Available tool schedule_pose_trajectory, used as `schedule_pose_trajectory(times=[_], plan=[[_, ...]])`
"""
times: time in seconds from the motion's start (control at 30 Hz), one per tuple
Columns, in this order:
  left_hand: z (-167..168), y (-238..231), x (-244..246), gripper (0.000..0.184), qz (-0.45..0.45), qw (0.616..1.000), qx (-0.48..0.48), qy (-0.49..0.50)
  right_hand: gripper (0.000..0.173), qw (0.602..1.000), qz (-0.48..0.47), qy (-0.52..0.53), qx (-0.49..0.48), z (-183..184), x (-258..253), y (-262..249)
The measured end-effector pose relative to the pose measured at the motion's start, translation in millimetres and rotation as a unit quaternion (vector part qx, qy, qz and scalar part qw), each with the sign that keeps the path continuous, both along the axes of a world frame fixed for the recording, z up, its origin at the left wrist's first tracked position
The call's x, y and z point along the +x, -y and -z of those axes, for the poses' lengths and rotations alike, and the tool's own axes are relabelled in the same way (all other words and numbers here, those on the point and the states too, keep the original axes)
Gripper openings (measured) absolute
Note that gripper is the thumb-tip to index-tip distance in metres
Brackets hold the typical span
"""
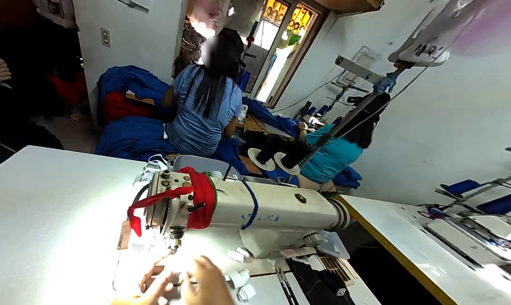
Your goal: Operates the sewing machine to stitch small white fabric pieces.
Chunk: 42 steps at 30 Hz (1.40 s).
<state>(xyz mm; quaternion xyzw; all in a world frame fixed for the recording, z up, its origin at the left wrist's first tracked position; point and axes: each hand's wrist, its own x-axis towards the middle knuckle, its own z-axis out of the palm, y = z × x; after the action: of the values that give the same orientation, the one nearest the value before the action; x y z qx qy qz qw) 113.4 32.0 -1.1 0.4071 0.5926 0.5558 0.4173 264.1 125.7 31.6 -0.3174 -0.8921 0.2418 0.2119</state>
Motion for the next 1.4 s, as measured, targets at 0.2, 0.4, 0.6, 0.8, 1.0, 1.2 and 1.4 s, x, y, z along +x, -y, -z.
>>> schedule_pose_trajectory(times=[0.2, 0.4, 0.6, 0.8, 1.0, 1.2, 1.4], plan=[[-1, 20, -9, 0.018, -0.039, 0.994, -0.016, 0.099, 0.018, 0.994, 0.001, -0.094, 0.058, 23, -16, 53], [-16, 42, -10, 0.019, -0.032, 0.996, 0.005, -0.080, 0.011, 0.988, 0.109, -0.093, 0.051, 12, -6, 49], [-18, 48, -6, 0.020, -0.029, 0.992, 0.030, -0.115, 0.021, 0.909, 0.032, -0.333, -0.249, 11, 27, 34], [-7, 49, 5, 0.022, 0.015, 0.978, 0.075, -0.196, 0.025, 0.631, 0.067, -0.521, -0.571, 7, 17, 31], [8, 35, -11, 0.027, -0.042, 0.961, 0.015, -0.274, 0.015, 0.885, 0.147, -0.257, -0.360, 18, -48, -13], [-6, -20, -59, 0.026, -0.131, 0.954, -0.039, -0.267, 0.024, 0.953, 0.172, -0.161, -0.190, 34, -90, -39], [-6, -55, -77, 0.029, -0.065, 0.964, -0.044, -0.253, 0.030, 0.912, 0.153, -0.260, -0.279, 130, -103, -91]])
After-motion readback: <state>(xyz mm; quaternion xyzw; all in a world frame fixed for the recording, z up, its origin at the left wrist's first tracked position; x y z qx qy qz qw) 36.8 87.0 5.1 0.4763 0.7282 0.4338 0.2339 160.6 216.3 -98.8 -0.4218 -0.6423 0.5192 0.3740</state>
